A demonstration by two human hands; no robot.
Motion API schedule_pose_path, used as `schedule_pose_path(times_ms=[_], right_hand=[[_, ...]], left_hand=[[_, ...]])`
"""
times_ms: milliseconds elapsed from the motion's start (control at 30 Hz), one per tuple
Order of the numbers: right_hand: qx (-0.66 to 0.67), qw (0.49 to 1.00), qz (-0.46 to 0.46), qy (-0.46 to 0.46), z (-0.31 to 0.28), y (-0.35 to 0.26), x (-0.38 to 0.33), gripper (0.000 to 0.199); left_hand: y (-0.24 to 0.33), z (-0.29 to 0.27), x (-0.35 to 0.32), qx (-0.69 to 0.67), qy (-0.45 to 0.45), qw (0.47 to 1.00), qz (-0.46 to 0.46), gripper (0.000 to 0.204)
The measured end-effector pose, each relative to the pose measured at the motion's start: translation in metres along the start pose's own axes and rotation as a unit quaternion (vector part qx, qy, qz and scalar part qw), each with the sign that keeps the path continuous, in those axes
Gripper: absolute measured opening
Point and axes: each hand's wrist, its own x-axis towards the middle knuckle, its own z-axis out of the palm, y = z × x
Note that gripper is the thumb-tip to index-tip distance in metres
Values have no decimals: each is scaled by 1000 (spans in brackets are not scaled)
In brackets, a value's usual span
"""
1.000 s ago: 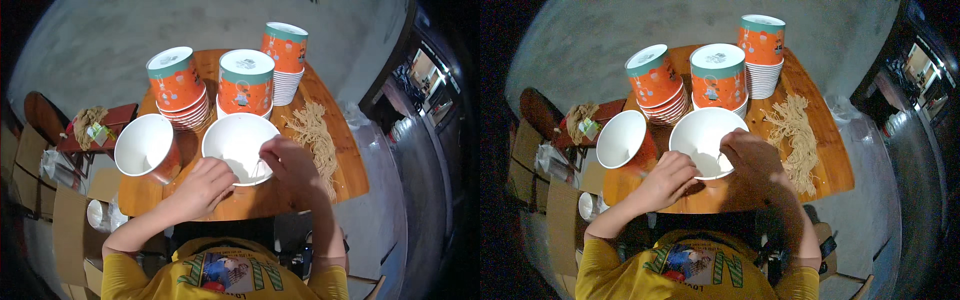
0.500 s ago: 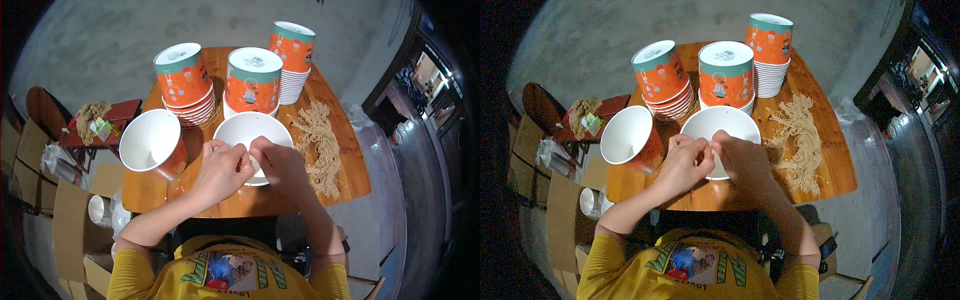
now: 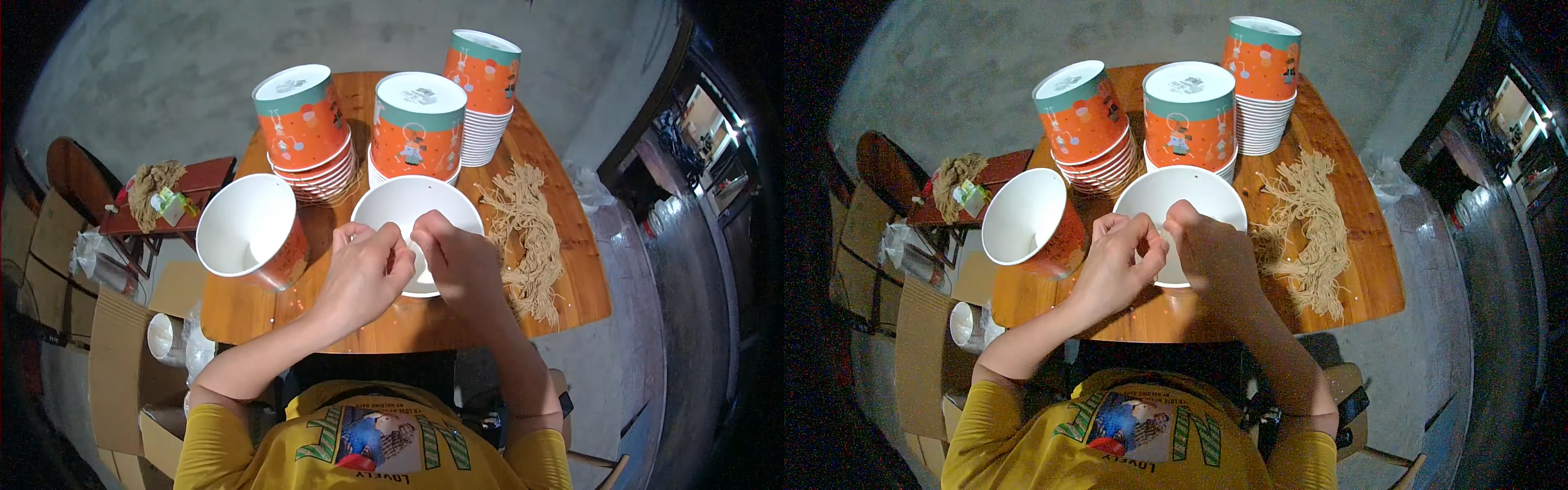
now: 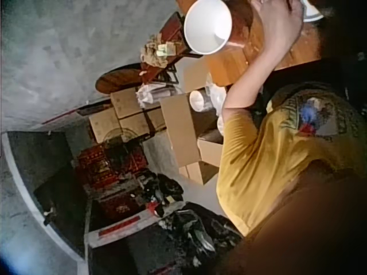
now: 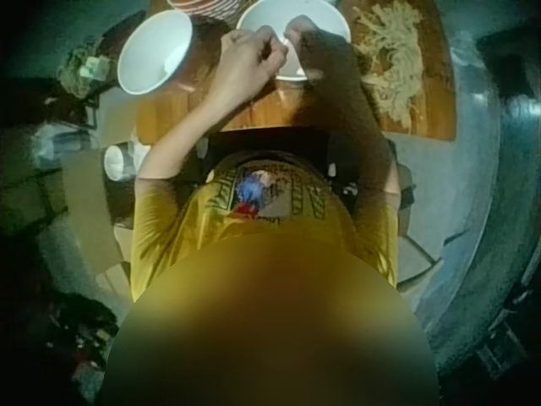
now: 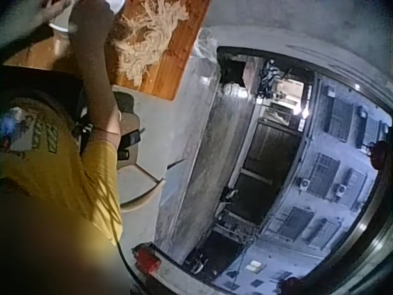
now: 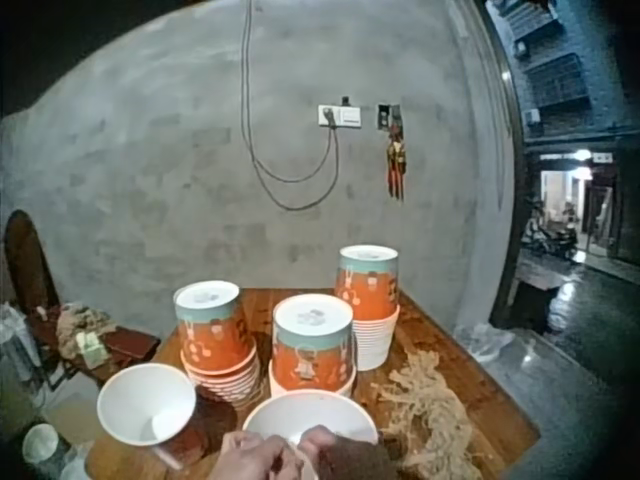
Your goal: Threading thin strings through pre-punched holes in decorative paper buckets to create handles.
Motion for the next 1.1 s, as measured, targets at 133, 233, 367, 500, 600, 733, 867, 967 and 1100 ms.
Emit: schedule_pose_path(times_ms=[133,233,367,500,600,733,867,967,1100], right_hand=[[-118,993,-13,24,4,11,7,16],[-166,982,-58,66,6,24,13,14],[-147,986,-55,60,7,21,15,14],[-134,988,-49,50,7,17,16,15],[-139,988,-47,41,6,15,15,13],[-123,988,-78,41,7,17,17,11],[-149,986,-80,16,13,22,20,10],[-148,986,-71,-12,13,21,20,11],[-139,987,-86,-2,14,24,20,12]], left_hand=[[3,-1,-4,13,-35,999,1,15],[10,-8,-14,18,-71,996,47,15],[10,-12,-22,9,-28,995,91,19],[6,-7,-23,20,-11,983,185,21],[8,-6,-22,63,-39,977,201,19],[5,-7,-16,48,-61,977,197,21],[3,-18,-6,92,-87,960,249,25],[-5,-23,-5,47,-143,958,244,24],[0,-28,-5,48,-149,959,238,23]])
